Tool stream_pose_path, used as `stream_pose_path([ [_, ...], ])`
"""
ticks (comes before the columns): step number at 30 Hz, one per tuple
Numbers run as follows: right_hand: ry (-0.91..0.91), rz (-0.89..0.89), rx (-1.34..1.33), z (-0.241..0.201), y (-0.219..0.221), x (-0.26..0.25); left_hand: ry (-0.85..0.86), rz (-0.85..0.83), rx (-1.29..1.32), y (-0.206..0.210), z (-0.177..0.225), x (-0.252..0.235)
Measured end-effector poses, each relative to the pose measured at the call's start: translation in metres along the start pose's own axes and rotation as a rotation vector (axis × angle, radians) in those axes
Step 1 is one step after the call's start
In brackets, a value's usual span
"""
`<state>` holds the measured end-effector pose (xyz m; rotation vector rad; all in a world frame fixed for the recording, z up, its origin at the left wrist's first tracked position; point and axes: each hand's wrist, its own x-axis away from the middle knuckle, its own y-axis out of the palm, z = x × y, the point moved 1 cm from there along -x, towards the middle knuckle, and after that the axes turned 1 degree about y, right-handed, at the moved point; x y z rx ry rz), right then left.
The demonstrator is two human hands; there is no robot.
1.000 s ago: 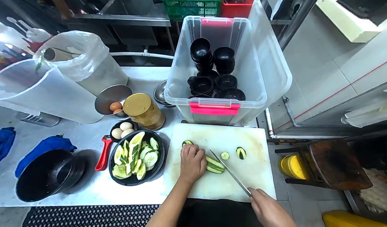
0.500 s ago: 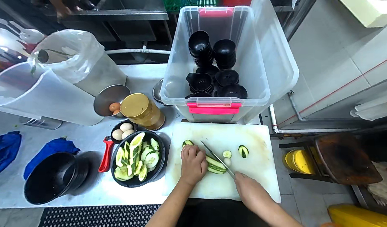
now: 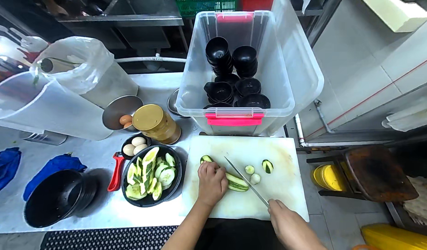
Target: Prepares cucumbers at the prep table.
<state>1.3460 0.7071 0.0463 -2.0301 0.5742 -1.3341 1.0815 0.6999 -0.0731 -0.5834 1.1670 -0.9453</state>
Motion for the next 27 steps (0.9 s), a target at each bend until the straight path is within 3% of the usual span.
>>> stream_pose_path([
  [10, 0.027, -0.050, 0.024, -0.009, 0.005, 0.004, -0.014, -0.019, -0.001, 0.001, 0.000, 0.001],
  [19, 0.043, -0.122, 0.009, -0.031, 0.013, -0.053, -0.022, -0.032, 0.013, 0.000, 0.000, 0.000],
  [27, 0.045, -0.055, -0.015, -0.030, -0.008, -0.003, -0.013, -0.034, 0.007, 0.000, -0.001, 0.001],
])
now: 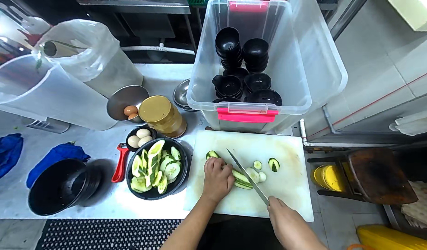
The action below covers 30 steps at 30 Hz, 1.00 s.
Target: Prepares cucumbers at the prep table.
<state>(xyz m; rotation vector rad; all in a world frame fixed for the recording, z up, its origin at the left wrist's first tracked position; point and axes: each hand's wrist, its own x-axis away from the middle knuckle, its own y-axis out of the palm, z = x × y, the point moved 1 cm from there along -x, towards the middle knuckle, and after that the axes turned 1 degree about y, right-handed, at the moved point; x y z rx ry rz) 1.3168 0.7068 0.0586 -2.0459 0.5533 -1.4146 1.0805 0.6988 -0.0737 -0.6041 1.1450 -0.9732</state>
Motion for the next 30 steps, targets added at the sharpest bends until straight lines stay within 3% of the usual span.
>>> stream_pose_path([
  [9, 0.064, -0.072, 0.023, -0.003, 0.008, 0.008, 0.001, -0.010, -0.011, 0.001, 0.000, 0.001],
  [17, 0.060, -0.091, 0.020, -0.019, 0.026, -0.047, 0.000, -0.003, 0.005, 0.001, -0.001, 0.001],
  [30, 0.070, -0.059, 0.011, -0.024, -0.002, 0.007, 0.019, -0.014, -0.005, 0.000, -0.001, 0.000],
])
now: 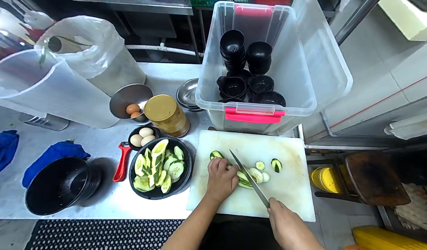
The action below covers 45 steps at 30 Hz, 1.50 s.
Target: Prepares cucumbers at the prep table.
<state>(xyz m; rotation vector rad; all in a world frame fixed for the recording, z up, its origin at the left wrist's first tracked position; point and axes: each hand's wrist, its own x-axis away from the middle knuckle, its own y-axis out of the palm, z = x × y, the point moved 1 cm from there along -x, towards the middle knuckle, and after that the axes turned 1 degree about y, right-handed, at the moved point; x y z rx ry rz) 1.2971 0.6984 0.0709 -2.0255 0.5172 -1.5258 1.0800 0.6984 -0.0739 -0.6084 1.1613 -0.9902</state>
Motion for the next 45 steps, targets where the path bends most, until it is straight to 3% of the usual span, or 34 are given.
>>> stream_pose_path([
  [10, 0.031, -0.037, -0.010, 0.000, 0.007, 0.004, -0.005, -0.040, 0.015, -0.001, 0.000, 0.001],
  [20, 0.015, -0.042, -0.060, -0.018, 0.030, -0.062, -0.006, -0.033, 0.011, -0.001, -0.002, 0.001],
  [36, 0.063, -0.019, -0.065, -0.016, 0.011, 0.013, 0.054, -0.029, 0.027, -0.003, -0.005, 0.002],
  [41, 0.079, -0.027, -0.059, -0.019, 0.022, -0.002, 0.047, -0.049, 0.023, -0.003, -0.005, 0.003],
  [45, 0.031, -0.010, -0.127, -0.029, 0.036, -0.044, 0.038, -0.063, 0.025, -0.002, -0.005, 0.004],
])
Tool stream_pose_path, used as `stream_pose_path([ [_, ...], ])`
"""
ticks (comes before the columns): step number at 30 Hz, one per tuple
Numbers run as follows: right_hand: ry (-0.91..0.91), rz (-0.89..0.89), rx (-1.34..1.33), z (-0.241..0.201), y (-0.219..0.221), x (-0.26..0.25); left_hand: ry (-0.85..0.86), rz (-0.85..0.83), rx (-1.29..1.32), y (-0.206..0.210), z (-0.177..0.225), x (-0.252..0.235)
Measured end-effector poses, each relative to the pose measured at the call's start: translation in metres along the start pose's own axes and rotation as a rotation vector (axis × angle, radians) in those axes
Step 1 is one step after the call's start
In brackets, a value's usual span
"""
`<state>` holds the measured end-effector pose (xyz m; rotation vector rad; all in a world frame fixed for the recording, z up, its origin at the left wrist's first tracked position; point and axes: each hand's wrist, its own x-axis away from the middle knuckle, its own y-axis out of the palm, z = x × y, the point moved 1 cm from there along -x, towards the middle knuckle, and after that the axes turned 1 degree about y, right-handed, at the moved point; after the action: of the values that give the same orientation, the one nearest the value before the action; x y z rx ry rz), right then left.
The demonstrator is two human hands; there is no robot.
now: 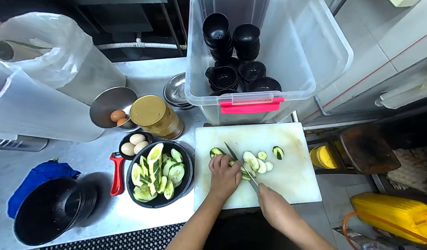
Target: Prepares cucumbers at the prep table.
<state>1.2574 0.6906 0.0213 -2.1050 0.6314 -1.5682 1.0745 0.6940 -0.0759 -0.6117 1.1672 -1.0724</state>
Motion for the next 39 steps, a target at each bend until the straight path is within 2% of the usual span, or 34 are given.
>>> stream_pose_path([
  [6, -0.017, -0.008, -0.017, -0.007, -0.004, -0.020, -0.004, -0.010, 0.092, -0.005, -0.003, -0.001],
  [10, 0.015, 0.046, -0.003, -0.010, -0.019, 0.004, 0.022, 0.055, 0.136, -0.016, -0.019, -0.018],
  [12, 0.027, 0.055, -0.001, -0.009, -0.024, 0.021, 0.050, 0.007, 0.145, -0.014, -0.027, -0.023],
  [15, 0.033, 0.051, -0.003, -0.007, -0.026, 0.039, 0.109, -0.036, 0.144, -0.007, -0.031, -0.022],
  [21, 0.052, -0.012, -0.002, -0.005, -0.018, 0.048, 0.129, 0.026, 0.114, -0.003, -0.032, -0.018],
  [27, 0.043, -0.019, 0.004, -0.007, -0.011, 0.037, 0.117, 0.009, 0.123, -0.004, -0.031, -0.016],
  [34, 0.012, 0.008, -0.028, -0.031, 0.006, -0.021, 0.089, -0.017, 0.134, -0.005, -0.032, -0.013],
  [39, 0.001, 0.011, -0.007, -0.025, -0.005, -0.018, 0.094, 0.019, 0.138, -0.006, -0.032, -0.011],
])
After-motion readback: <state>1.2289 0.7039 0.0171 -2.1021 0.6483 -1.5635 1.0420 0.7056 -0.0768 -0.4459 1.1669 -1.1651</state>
